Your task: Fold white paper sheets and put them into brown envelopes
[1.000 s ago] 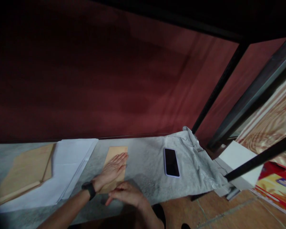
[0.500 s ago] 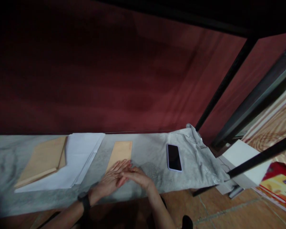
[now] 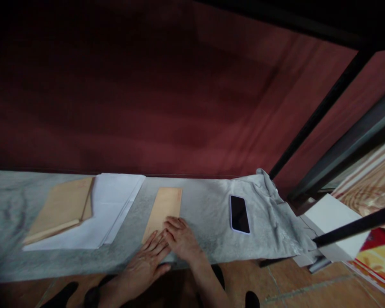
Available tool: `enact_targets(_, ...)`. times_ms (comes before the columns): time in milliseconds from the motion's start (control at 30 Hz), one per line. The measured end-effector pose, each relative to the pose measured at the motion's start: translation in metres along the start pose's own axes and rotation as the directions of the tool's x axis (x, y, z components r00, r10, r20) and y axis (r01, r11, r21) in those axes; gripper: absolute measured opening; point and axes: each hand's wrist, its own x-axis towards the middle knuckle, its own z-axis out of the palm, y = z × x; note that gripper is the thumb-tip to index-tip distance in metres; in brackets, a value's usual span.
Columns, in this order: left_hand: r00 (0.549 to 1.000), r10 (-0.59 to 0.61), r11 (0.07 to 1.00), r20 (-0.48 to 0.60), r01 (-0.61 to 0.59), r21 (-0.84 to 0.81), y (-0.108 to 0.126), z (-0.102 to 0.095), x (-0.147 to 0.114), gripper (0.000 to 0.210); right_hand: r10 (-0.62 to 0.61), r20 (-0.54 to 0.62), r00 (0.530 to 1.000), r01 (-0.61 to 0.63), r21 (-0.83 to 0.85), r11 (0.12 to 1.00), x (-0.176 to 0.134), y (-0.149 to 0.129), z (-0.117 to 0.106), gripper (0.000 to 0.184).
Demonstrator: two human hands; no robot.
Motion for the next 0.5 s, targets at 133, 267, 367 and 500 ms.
enact_targets(133,0.988,-0.057,0.998,0.145,0.059,-0.012,0.016,-0.002,0.001,0.064,0.001,0.048,0.999,0.013,-0.284,0.959,-0.002,0.002,0.005,0.047)
enact_targets(267,0.914,-0.201,0.980,0.353,0.184,0.081,0.042,-0.015,0.019,0.072,0.022,0.030,0.999,-0.008,-0.389,0.921,0.000,0.005,0.008,0.048)
enact_targets(367,0.861,-0.282,0.955,0.423,0.295,0.036,0.052,-0.051,0.039,0.054,0.028,0.000,1.000,-0.025,-0.454,0.890,0.001,0.008,0.013,0.049)
enact_targets(500,0.960,-0.186,0.918,0.211,0.246,-0.311,0.052,-0.120,0.057,0.019,0.021,-0.048,0.999,-0.044,-0.543,0.839,0.001,0.011,0.022,0.053)
